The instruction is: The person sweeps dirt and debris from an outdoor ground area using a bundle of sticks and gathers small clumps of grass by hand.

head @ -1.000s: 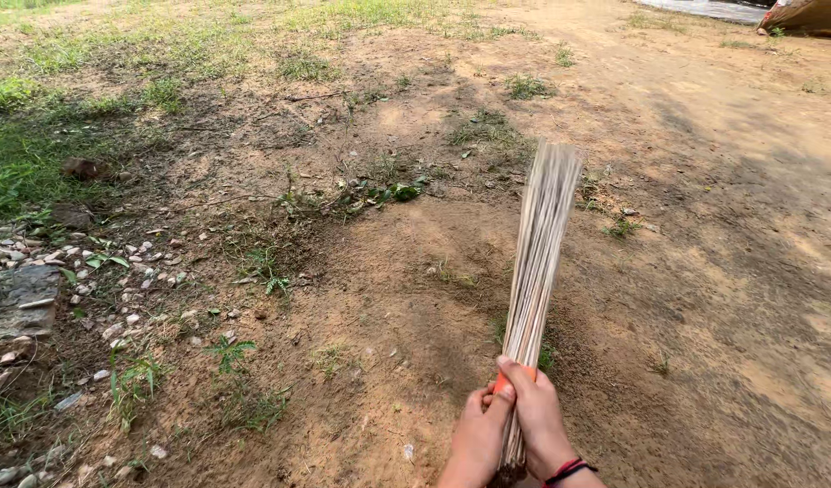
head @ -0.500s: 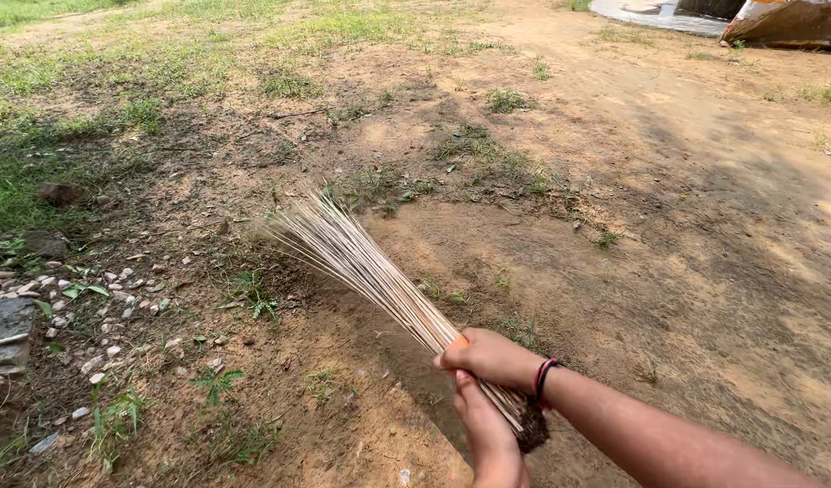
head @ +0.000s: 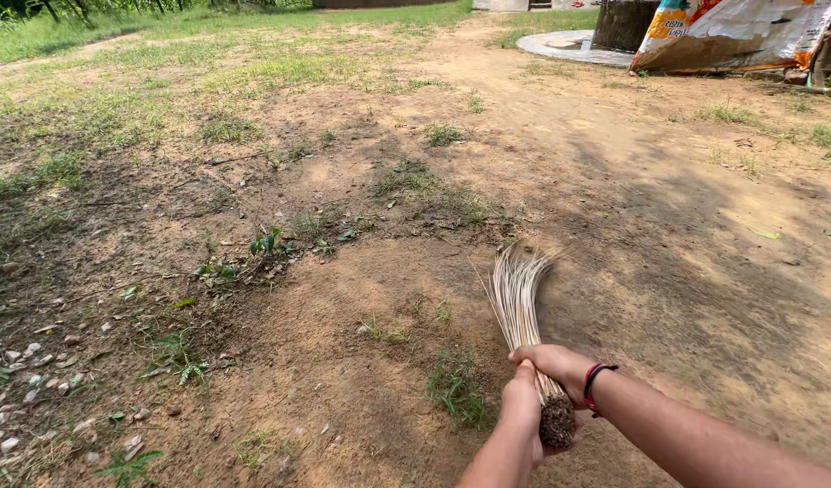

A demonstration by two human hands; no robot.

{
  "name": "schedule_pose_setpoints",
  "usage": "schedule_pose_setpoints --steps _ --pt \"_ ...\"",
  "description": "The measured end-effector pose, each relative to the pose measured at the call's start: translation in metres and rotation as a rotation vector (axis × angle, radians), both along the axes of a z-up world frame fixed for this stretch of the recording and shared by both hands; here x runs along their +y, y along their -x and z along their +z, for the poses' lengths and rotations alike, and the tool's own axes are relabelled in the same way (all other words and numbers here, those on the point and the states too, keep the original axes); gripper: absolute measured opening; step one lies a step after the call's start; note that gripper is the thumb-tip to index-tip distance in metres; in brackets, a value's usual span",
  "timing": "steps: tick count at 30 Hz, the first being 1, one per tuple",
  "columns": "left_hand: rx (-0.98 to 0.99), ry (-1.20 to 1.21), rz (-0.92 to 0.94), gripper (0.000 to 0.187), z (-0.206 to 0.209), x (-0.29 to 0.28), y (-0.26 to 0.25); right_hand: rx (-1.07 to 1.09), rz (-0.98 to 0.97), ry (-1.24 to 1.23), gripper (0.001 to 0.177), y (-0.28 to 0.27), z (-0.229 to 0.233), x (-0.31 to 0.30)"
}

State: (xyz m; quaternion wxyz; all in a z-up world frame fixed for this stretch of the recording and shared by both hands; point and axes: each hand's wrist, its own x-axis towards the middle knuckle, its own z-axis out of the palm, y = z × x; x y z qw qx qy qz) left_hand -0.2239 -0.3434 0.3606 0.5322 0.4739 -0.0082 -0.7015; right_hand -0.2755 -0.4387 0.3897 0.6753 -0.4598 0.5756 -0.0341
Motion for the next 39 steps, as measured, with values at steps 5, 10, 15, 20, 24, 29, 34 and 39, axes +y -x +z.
schedule_pose_setpoints --steps 5,10,15,20,24,29,34,39 --pt "-0.217 -0.115 0.385 0.054 -0.007 -0.030 0.044 0.127 0.488 0.424 0.041 0.010 0.023 -0.018" --pt "-0.431 0.053 0.207 0.064 -0.026 -0.050 0.077 -0.075 0.067 0.353 0.025 0.064 0.023 -0.020" --pt "-0.557 0.204 -0.210 0.067 -0.044 -0.067 0.073 -0.239 -0.453 0.315 0.031 0.118 -0.067 -0.049" --pt "-0.213 0.054 -0.121 0.058 -0.097 -0.066 0.039 -0.148 -0.344 0.171 0.030 0.073 -0.113 -0.062" --pt "-0.267 0.034 0.304 0.062 -0.132 -0.049 -0.020 -0.113 0.160 0.183 0.036 -0.026 -0.105 -0.049" --pt "-0.264 -0.021 0.584 0.060 -0.114 0.008 -0.084 -0.248 0.502 0.292 0.033 -0.115 -0.069 0.004" --pt "-0.598 0.123 0.536 0.061 -0.115 0.011 -0.097 -0.293 0.319 0.325 0.024 -0.099 -0.038 0.026" --pt "-0.568 0.129 -0.061 0.062 -0.043 -0.027 -0.079 -0.309 -0.303 0.359 0.038 -0.052 -0.065 -0.024"
